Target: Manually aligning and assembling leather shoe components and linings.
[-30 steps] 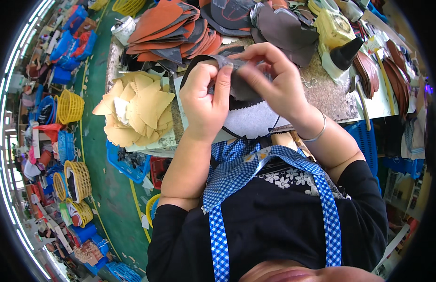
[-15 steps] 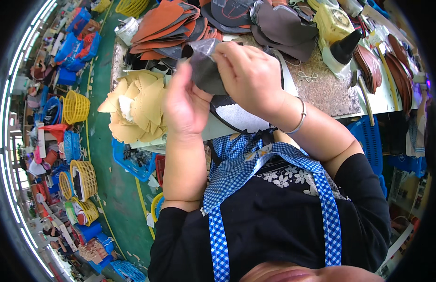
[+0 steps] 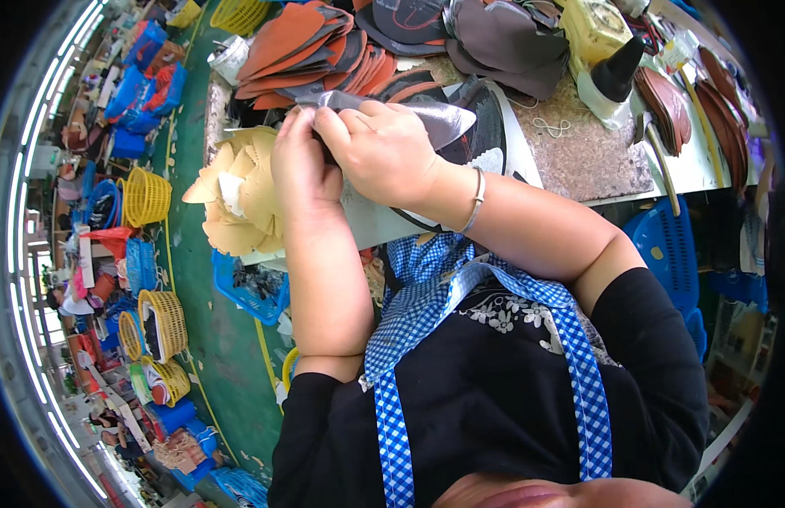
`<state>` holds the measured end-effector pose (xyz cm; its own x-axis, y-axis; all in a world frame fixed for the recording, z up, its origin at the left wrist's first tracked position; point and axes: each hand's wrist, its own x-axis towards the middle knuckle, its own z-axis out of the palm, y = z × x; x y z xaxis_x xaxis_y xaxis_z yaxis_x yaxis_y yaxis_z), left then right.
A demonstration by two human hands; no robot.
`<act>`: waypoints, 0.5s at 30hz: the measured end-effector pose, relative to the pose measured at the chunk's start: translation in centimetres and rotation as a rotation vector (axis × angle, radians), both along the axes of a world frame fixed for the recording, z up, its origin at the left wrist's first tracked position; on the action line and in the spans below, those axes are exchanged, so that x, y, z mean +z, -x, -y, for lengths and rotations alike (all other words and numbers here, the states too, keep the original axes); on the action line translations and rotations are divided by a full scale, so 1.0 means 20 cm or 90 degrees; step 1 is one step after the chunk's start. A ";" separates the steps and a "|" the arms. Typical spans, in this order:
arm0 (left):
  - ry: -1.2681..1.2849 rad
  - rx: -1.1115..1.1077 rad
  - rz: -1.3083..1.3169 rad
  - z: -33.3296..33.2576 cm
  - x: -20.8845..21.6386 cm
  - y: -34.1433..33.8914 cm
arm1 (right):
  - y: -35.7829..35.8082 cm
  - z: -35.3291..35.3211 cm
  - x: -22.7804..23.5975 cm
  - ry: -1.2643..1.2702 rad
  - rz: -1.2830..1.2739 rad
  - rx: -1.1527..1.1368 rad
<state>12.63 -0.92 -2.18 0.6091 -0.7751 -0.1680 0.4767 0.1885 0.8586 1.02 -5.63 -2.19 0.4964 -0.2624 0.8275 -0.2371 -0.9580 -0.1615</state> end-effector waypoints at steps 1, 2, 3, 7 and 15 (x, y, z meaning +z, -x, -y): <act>-0.002 0.000 0.002 0.01 0.00 0.04 | -0.01 -0.01 0.00 -0.002 0.007 0.009; -0.003 0.084 0.155 0.02 0.00 0.06 | -0.01 -0.01 0.01 -0.013 0.001 0.014; -0.003 0.167 0.309 0.03 0.00 0.07 | 0.00 0.00 0.01 -0.014 0.003 0.013; -0.199 0.322 0.841 0.03 -0.09 0.04 | 0.09 0.10 0.00 -0.181 0.056 -0.015; -0.088 0.161 0.145 -0.14 0.05 0.01 | 0.81 0.35 -0.03 -0.808 0.234 0.000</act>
